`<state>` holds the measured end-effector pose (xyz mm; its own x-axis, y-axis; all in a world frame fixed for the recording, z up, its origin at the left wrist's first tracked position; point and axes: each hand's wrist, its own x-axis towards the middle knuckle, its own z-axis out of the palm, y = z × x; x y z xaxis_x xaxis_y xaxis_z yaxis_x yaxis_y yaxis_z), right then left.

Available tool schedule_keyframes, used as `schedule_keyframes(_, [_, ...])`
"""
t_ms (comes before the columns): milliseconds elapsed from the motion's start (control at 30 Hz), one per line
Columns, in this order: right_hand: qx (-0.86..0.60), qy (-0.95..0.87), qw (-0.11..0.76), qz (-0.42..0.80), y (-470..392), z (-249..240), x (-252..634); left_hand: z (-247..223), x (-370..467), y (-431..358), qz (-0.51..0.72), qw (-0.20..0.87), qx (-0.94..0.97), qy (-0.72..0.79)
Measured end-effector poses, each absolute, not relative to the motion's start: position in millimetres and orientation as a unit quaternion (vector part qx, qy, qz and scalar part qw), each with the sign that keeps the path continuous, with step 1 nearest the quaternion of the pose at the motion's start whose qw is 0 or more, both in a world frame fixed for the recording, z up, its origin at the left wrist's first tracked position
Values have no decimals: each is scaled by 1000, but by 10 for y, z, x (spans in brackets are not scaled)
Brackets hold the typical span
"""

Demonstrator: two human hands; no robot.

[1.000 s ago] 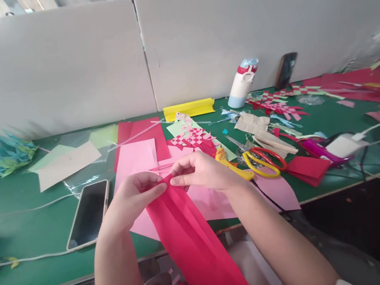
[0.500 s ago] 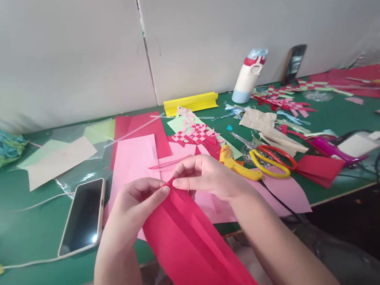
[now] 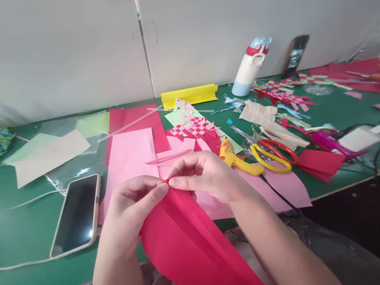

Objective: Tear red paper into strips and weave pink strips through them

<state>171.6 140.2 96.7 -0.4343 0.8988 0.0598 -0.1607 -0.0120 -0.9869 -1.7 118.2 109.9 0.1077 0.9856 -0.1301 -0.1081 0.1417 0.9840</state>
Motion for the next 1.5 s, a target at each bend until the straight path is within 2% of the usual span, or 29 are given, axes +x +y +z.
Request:
schedule_keyframes(767, [-376,-580,427,584,1431,904,1731,1161,70,1126,435,605,385,545])
schedule_keyframes(1500, [-396,-561,418,595,1458,841,1743,1135,31,1161,404,611,389,559])
